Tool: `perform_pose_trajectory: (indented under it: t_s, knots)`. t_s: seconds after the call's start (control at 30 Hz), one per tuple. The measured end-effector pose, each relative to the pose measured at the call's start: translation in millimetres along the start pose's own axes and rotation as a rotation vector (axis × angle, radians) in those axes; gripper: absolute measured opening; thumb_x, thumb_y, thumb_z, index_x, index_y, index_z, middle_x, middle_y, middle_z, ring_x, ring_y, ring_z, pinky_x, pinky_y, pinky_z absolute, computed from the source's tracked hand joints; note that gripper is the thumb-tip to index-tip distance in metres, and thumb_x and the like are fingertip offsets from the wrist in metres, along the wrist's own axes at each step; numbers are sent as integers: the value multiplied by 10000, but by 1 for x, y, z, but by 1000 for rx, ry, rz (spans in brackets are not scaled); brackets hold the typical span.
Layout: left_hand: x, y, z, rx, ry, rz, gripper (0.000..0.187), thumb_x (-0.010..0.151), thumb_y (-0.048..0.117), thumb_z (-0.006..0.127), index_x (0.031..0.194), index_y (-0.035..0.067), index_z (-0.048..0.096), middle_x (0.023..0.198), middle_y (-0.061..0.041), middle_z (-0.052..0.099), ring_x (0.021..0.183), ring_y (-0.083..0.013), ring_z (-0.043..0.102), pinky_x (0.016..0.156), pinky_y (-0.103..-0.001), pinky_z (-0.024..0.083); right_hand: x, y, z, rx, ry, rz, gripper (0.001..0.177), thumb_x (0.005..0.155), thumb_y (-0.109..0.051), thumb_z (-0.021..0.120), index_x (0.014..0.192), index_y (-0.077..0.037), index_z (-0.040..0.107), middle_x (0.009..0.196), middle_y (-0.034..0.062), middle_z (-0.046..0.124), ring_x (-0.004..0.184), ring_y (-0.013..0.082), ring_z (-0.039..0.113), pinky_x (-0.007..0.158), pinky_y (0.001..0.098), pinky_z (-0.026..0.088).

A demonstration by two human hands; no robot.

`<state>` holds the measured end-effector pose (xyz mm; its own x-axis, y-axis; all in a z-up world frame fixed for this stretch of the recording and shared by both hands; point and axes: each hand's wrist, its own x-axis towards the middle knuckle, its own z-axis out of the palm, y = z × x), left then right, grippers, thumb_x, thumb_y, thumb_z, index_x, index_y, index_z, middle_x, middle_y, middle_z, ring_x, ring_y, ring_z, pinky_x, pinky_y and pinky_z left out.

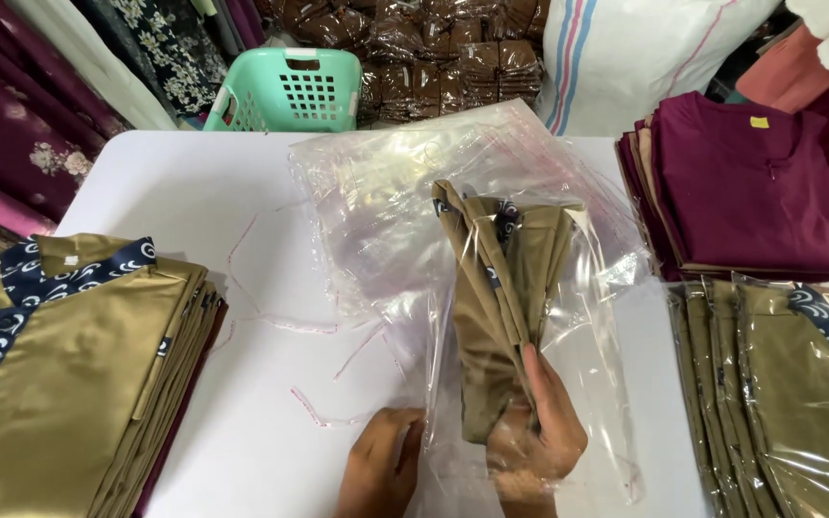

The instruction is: The person is packing folded shirts into individual plastic bags at a packaging station.

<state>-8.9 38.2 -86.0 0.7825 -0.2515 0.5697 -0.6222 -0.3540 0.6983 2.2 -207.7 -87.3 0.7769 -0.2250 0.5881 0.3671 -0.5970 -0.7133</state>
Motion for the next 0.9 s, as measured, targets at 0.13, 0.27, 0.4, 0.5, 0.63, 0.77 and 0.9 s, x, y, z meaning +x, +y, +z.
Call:
perform_pose_trajectory:
  t_s: [0.13,0.27,0.4,0.5,0.63,0.77,0.9]
  knots:
    - [-8,1,3,-30,29,-426,615,860,219,823,1372,19,547,1264,-124,695,1168,-252,737,924,-351,679,-18,-6,16,202,64,-530,773,1032,-289,697,1674,-150,289,1559,368,444,1539,483,432,1283,573,476]
    - [-9,0,2,-7,100,-358,276,947,132,710,1210,63,662,1039,-96,803,873,-178,827,828,-291,680,-7,14,15,69,-315,-247,1015,1036,-750,314,1665,25,129,1720,245,257,1606,418,290,1333,532,298]
    - [-14,3,-1,153,137,-290,238,962,92,668,1196,51,660,1015,-81,759,814,-188,767,751,-307,633,11,-93,29,-150,268,-127,361,997,118,532,1343,87,628,1252,286,721,1196,395,738,1039,414,658]
    - [-15,6,-2,224,121,-271,276,966,109,677,1231,48,636,942,-72,725,786,-201,734,708,-327,628,0,-67,24,-76,102,-35,544,958,-129,577,1470,48,531,1387,263,661,1326,359,656,1146,398,559]
    - [-16,9,0,117,69,-380,348,922,35,682,1262,33,611,935,-43,734,744,-151,762,715,-261,681,7,-93,36,-155,235,60,570,894,164,479,1382,-64,667,1314,166,739,1168,255,764,894,275,658]
    - [-16,19,-5,34,-3,-507,394,938,159,718,1308,98,598,958,-30,768,776,-146,789,741,-263,705,8,-87,29,-80,213,111,471,928,85,478,1360,27,654,1334,243,706,1275,358,708,1084,416,621]
    - [-17,23,-10,94,29,-534,517,911,289,767,1358,108,582,1118,-38,695,825,-147,753,668,-295,652,-14,-26,24,57,-165,82,862,850,-322,575,1616,-25,314,1562,265,440,1508,373,419,1263,489,377]
